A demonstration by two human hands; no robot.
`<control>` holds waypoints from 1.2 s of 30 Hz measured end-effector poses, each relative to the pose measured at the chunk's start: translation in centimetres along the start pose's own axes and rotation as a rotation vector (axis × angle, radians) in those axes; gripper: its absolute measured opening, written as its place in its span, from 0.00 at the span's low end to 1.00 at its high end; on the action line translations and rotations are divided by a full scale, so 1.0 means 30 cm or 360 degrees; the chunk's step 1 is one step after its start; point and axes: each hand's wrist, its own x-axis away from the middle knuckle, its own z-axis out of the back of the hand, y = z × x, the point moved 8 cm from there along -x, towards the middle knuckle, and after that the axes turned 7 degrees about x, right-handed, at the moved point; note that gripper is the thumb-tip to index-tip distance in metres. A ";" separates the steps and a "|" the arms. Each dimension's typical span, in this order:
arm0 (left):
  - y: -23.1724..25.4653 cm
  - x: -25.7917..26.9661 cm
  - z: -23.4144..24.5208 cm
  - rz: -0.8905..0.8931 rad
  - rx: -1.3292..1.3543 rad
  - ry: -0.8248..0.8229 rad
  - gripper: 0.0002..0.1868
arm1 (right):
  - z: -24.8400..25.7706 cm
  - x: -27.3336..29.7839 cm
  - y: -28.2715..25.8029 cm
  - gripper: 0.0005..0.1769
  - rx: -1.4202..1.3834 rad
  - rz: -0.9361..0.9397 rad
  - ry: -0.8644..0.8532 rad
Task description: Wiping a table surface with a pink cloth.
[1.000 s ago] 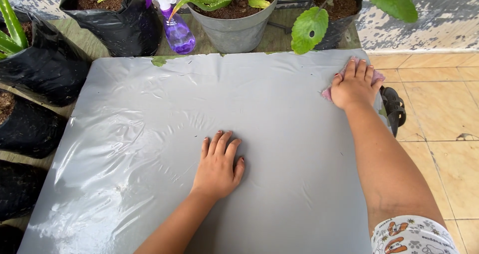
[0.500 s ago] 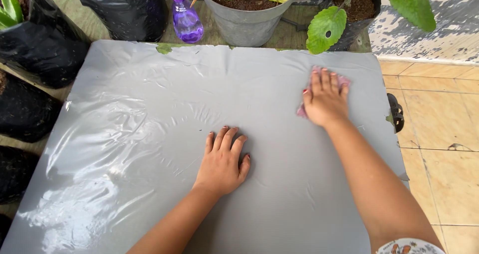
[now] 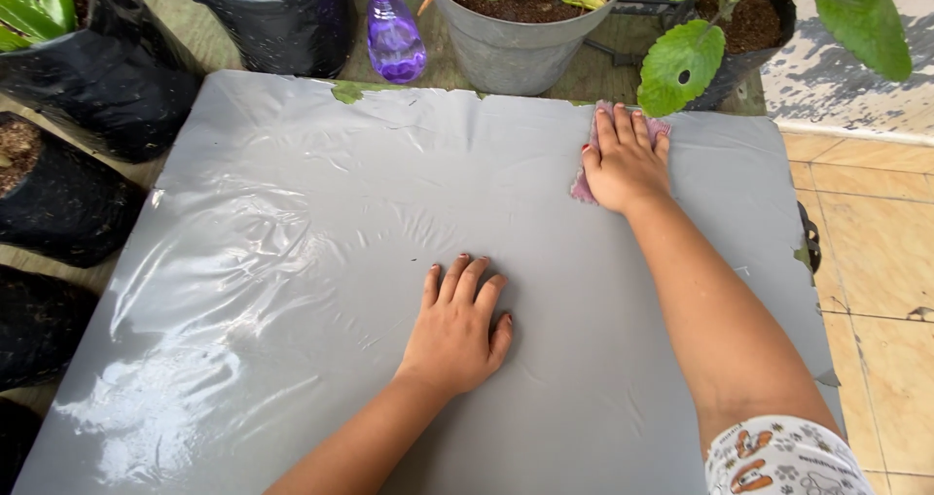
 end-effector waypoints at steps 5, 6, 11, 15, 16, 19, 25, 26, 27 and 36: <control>-0.005 -0.003 0.002 0.0005 0.0001 0.0002 0.24 | 0.010 -0.089 -0.038 0.37 0.0013 -0.0079 0.0000; -0.005 0.000 0.000 0.0003 0.0016 -0.0001 0.24 | 0.010 -0.086 -0.039 0.37 0.0027 -0.0107 0.0000; -0.009 0.007 0.000 0.0008 0.0005 0.0003 0.24 | -0.049 -0.006 -0.100 0.39 0.0038 0.0070 0.0060; -0.004 0.007 0.000 -0.0015 -0.0013 0.0011 0.24 | -0.054 0.152 -0.216 0.38 0.0092 0.0324 0.0064; -0.005 0.007 0.002 -0.0008 -0.0011 0.0016 0.24 | -0.049 0.165 -0.227 0.38 0.0096 0.0332 0.0064; -0.009 0.008 0.003 -0.0019 0.0022 0.0027 0.25 | -0.044 0.173 -0.259 0.38 0.0080 0.0347 0.0017; -0.016 0.001 -0.008 0.0009 0.0020 -0.0039 0.26 | -0.022 0.034 -0.288 0.39 0.0016 0.0271 0.0029; -0.019 0.001 -0.015 0.0018 0.0029 -0.0069 0.27 | -0.018 0.008 -0.292 0.39 0.0002 0.0219 0.0033; -0.022 0.003 -0.020 0.0028 0.0038 -0.0098 0.27 | -0.014 -0.016 -0.298 0.39 -0.0013 0.0168 0.0036; -0.022 0.004 -0.004 0.0097 0.0064 -0.0158 0.28 | -0.049 0.116 -0.373 0.37 0.0034 0.0240 0.0040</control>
